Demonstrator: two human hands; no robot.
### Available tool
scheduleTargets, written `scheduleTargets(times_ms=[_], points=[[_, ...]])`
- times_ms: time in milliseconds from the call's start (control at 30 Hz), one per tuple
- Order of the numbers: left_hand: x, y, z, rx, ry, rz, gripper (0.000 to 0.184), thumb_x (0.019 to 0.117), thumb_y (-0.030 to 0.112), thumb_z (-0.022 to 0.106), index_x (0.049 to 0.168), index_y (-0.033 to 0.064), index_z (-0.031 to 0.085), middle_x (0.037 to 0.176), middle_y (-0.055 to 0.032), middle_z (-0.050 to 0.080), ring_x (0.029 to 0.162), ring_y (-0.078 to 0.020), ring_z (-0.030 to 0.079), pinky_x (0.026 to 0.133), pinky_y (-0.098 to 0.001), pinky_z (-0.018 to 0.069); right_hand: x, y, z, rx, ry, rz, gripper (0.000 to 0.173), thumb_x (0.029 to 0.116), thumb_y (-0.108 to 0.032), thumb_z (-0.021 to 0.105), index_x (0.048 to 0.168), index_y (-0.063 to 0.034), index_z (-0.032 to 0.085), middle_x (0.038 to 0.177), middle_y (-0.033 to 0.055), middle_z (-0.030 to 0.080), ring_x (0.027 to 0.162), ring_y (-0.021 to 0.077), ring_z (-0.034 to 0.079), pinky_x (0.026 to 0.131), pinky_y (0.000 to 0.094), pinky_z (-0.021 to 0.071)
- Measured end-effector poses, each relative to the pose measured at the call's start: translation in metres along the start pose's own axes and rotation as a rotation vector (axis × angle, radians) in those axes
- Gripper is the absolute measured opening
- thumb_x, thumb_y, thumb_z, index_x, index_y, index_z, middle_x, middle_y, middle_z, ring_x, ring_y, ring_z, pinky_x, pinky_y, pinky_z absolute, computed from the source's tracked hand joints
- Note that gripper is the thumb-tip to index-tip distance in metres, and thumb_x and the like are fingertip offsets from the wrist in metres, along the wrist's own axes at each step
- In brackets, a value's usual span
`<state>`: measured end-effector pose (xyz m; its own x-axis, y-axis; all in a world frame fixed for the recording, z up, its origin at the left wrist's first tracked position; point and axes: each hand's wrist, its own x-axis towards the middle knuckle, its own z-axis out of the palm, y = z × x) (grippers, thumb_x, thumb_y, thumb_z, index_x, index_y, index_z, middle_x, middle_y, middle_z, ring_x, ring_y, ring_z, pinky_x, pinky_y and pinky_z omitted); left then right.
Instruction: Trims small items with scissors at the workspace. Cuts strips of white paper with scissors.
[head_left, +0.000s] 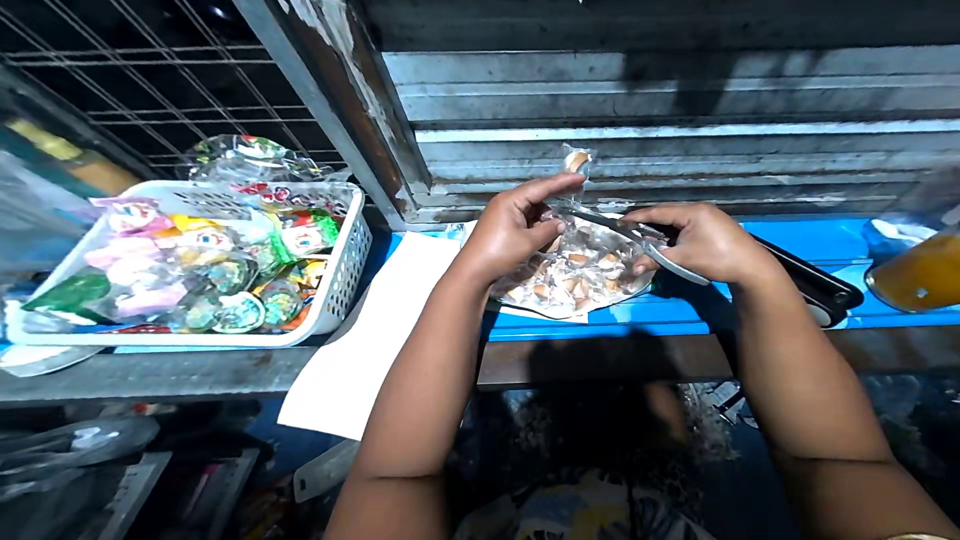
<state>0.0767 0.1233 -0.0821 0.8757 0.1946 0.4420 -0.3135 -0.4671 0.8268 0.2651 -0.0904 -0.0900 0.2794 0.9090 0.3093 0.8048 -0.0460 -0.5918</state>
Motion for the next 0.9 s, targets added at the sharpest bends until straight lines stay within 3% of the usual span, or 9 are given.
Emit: scheduleTargets(times_ms=[167, 267, 500, 700, 900], points=[[-0.0003, -0.0008, 0.0006, 0.016, 0.002, 0.025, 0.052, 0.0904, -0.009, 0.064, 0.140, 0.0029, 0.059, 0.138, -0.0067, 0.062, 0.099, -0.0019, 0.065, 0.086, -0.0194, 0.0541, 0.0021, -0.0010, -0.0008, 0.023, 0.000, 0.011, 0.061, 0.0739, -0.033, 0.090, 0.126, -0.0091, 0.071, 0.107, 0.0009, 0.072, 0.086, 0.0007, 0.060, 0.079, 0.0216, 0.0512], [-0.0005, 0.0003, 0.0005, 0.054, -0.011, 0.042, 0.050, 0.0907, -0.009, 0.063, 0.140, 0.0018, 0.059, 0.139, -0.0084, 0.061, 0.109, -0.0044, 0.064, 0.093, -0.0211, 0.0534, 0.0026, -0.0004, -0.0007, 0.015, 0.007, -0.002, 0.055, 0.0749, -0.031, 0.090, 0.123, -0.0095, 0.073, 0.104, 0.0025, 0.073, 0.085, 0.0035, 0.063, 0.080, 0.0269, 0.0533], [-0.0002, -0.0009, 0.0003, 0.052, -0.011, 0.046, 0.051, 0.0904, -0.009, 0.063, 0.140, 0.0028, 0.059, 0.139, -0.0076, 0.060, 0.102, -0.0030, 0.065, 0.088, -0.0193, 0.0540, 0.0018, -0.0027, -0.0009, -0.008, 0.017, 0.014, 0.051, 0.0748, -0.030, 0.090, 0.119, -0.0092, 0.075, 0.102, 0.0039, 0.075, 0.087, 0.0064, 0.068, 0.082, 0.0308, 0.0560], [-0.0002, -0.0017, 0.0010, 0.034, -0.002, 0.025, 0.052, 0.0906, -0.009, 0.063, 0.141, 0.0038, 0.059, 0.138, -0.0070, 0.061, 0.100, -0.0026, 0.065, 0.086, -0.0189, 0.0540, -0.0024, -0.0024, 0.0014, -0.046, 0.044, 0.014, 0.047, 0.0746, -0.030, 0.090, 0.117, -0.0135, 0.077, 0.094, 0.0006, 0.076, 0.078, 0.0053, 0.069, 0.071, 0.0272, 0.0582], [-0.0008, -0.0009, 0.0012, 0.045, -0.023, 0.012, 0.054, 0.0891, -0.011, 0.064, 0.141, 0.0047, 0.059, 0.138, -0.0066, 0.061, 0.100, -0.0034, 0.065, 0.087, -0.0193, 0.0541, -0.0030, 0.0005, 0.0009, -0.066, 0.039, -0.013, 0.043, 0.0748, -0.031, 0.089, 0.113, -0.0134, 0.078, 0.088, -0.0001, 0.075, 0.071, 0.0045, 0.067, 0.065, 0.0273, 0.0564]])
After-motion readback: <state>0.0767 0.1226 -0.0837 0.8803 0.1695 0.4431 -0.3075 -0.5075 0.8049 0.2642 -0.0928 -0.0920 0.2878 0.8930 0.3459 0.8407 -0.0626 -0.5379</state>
